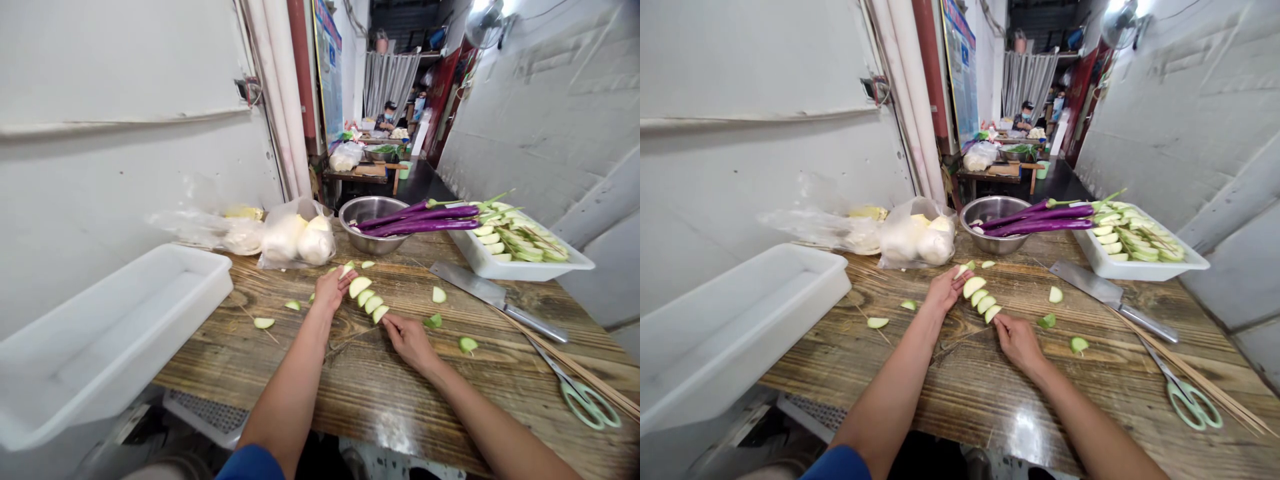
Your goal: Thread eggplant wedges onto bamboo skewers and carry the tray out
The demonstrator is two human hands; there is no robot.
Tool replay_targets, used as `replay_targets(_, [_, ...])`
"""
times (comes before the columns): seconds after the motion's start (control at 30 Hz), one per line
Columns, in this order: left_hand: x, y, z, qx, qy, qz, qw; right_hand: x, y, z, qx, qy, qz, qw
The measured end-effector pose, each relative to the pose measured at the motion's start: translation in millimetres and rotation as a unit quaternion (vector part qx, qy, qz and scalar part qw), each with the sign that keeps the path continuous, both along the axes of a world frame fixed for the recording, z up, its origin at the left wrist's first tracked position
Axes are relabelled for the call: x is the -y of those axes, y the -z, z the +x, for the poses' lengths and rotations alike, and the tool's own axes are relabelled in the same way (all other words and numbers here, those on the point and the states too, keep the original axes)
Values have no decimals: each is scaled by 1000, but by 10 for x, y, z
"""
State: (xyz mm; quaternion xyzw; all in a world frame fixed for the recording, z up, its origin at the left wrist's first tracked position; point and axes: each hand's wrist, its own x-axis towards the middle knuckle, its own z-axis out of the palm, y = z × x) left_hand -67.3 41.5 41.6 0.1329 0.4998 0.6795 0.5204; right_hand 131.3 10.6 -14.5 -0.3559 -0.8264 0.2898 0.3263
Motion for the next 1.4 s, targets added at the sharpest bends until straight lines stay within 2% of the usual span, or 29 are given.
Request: replay_targets(1.4, [0,62,114,-44,2,13,999,13,10,-42,50,50,14,997])
